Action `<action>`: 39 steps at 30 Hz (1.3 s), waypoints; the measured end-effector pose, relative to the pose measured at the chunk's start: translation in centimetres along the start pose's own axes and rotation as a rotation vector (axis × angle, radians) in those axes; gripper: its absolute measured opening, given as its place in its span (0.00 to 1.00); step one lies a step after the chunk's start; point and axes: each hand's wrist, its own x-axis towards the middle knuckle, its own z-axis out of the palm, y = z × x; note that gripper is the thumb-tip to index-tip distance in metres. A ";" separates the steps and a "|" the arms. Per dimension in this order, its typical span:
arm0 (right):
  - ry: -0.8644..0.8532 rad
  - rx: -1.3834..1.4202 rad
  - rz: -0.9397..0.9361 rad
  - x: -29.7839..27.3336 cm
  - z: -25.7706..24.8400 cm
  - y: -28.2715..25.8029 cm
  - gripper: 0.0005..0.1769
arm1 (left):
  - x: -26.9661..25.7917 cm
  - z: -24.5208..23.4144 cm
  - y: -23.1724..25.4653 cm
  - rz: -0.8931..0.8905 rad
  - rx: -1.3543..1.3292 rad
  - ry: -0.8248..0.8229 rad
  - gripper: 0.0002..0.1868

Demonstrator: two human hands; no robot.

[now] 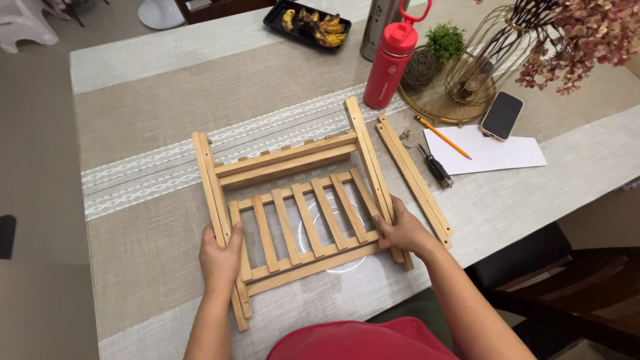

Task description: The person assembles a small wooden rack by inserting slats into a frame and securing them with screws using a screwdriver. The person repeatedly flips the rack to access different sides and continues fastening components until the structure is complete.

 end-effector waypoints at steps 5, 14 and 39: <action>0.022 -0.012 0.011 -0.4 0.3 0.1 0.45 | -0.2 0.0 0.3 0.023 0.063 0.015 0.31; 0.160 -0.259 -0.102 -0.3 0.9 0.6 0.53 | -1.2 -0.6 2.1 0.073 0.376 0.000 0.44; 0.393 -0.402 -0.074 9.8 -6.4 1.4 0.24 | -4.9 7.0 8.6 0.424 0.762 -0.506 0.41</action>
